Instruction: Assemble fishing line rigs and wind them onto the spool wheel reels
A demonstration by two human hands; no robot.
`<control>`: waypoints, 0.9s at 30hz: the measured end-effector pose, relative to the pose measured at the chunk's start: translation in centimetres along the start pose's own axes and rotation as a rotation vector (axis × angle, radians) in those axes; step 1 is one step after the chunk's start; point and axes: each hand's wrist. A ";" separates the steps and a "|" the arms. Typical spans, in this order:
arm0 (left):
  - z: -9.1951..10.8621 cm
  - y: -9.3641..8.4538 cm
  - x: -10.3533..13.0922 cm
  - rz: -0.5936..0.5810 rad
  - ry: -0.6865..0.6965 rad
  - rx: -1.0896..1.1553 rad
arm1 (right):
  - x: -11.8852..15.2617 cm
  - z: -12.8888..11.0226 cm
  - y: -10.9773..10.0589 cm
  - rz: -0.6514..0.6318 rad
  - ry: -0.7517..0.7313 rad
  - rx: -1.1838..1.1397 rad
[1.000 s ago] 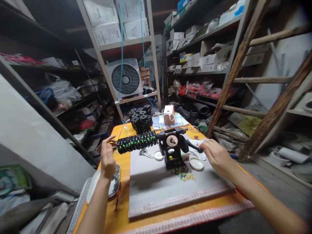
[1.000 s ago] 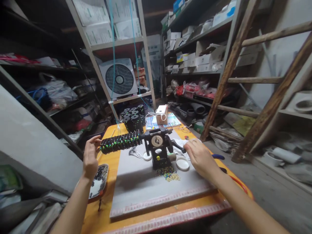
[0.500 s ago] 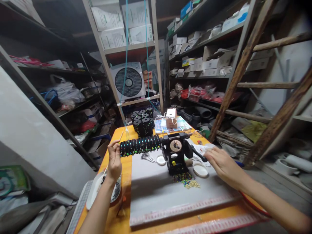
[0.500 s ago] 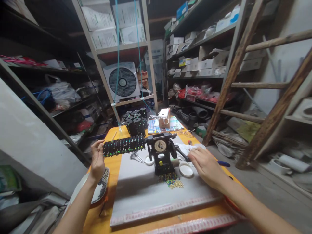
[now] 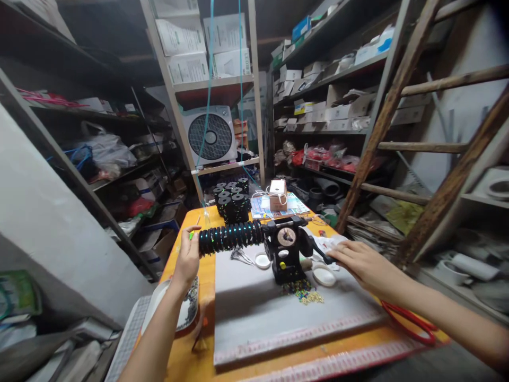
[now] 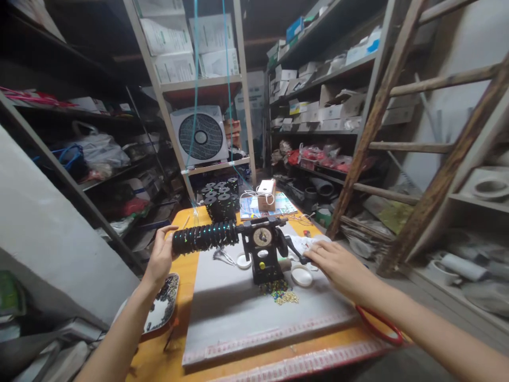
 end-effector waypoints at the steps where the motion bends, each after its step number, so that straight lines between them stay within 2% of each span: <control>1: 0.1 0.0 -0.1 -0.027 -0.026 -0.004 | -0.1 0.2 0.3 -0.014 -0.015 0.026; 4: 0.5 -0.2 -0.2 -0.085 -0.086 -0.005 | -1.6 0.6 1.6 -0.056 -0.043 0.101; 8: 0.7 -0.3 -0.3 -0.113 -0.117 -0.004 | -5.5 1.4 2.7 -0.054 -0.029 0.203; 10: 0.8 -0.4 -0.4 -0.120 -0.119 -0.006 | -7.5 2.0 2.0 -0.021 -0.011 0.244; 12: 0.7 -0.6 -0.5 -0.132 -0.119 -0.009 | -8.5 2.5 0.3 0.034 0.010 0.273; 14: 0.6 -0.8 -0.6 -0.149 -0.119 -0.016 | -7.7 2.4 -1.8 0.101 0.020 0.287; 16: 0.6 -1.0 -0.7 -0.164 -0.119 -0.021 | -5.4 1.9 -3.4 0.143 -0.014 0.283; 18: 0.5 -1.2 -0.8 -0.178 -0.121 -0.022 | -2.4 1.1 -3.8 0.165 -0.062 0.271; 20: 0.6 -1.3 -0.7 -0.192 -0.129 -0.020 | -0.4 0.3 -2.7 0.194 -0.110 0.257; 22: 0.7 -1.3 -0.6 -0.200 -0.138 -0.017 | -0.2 0.0 -0.8 0.177 -0.114 0.245; 25: 1.0 -1.3 -0.5 -0.198 -0.148 -0.004 | -3.3 0.7 1.7 0.157 -0.088 0.237; 27: 1.2 -1.3 -0.4 -0.196 -0.151 0.011 | -6.1 1.7 2.0 0.176 -0.058 0.244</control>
Point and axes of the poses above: each hand's wrist, its own x-axis away from the middle knuckle, its own y-axis out of the palm, z = x × y
